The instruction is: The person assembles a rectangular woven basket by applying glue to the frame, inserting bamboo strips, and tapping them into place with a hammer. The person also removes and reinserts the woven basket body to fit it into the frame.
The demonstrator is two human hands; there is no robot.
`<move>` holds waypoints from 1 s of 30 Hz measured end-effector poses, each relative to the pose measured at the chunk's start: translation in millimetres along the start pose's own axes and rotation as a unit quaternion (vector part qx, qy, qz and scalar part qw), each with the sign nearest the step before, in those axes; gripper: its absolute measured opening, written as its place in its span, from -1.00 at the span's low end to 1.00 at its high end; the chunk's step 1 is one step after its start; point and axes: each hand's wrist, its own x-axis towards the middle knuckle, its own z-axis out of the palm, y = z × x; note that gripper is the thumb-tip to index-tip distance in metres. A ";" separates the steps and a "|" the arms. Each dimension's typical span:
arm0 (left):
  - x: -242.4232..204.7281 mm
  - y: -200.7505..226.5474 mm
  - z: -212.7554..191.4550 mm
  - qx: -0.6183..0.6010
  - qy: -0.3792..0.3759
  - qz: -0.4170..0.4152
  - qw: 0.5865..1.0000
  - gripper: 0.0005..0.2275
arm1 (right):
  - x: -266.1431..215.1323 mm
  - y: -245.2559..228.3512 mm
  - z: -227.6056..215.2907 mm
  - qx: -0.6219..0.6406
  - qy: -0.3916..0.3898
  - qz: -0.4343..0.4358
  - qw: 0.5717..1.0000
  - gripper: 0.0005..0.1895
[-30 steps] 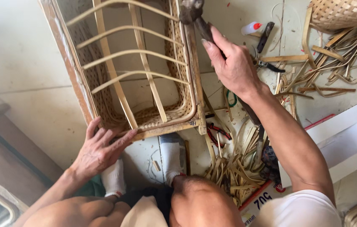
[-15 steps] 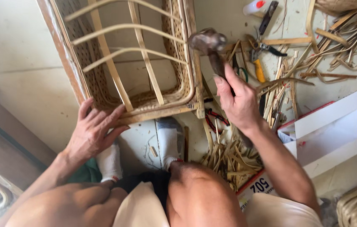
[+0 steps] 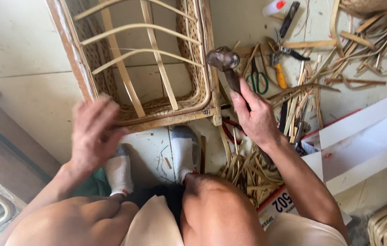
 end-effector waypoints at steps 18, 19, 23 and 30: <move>25.5 -60.3 -7.3 -0.475 0.020 -0.451 0.756 -0.47 | 101.2 -12.3 -12.6 0.055 -0.050 0.089 0.993 -0.57; 28.9 -61.8 -8.7 -0.477 0.023 -0.444 0.758 -0.46 | 92.7 -13.2 -14.0 0.065 -0.046 0.094 0.992 -0.57; 26.4 -65.0 -7.3 -0.471 0.010 -0.431 0.769 -0.45 | 10.0 -4.3 -7.3 0.036 -0.019 0.050 0.998 -0.59; 23.4 -59.2 -10.1 -0.479 0.016 -0.401 0.781 -0.46 | -89.7 -24.9 5.2 -0.011 -0.036 0.069 0.997 -0.53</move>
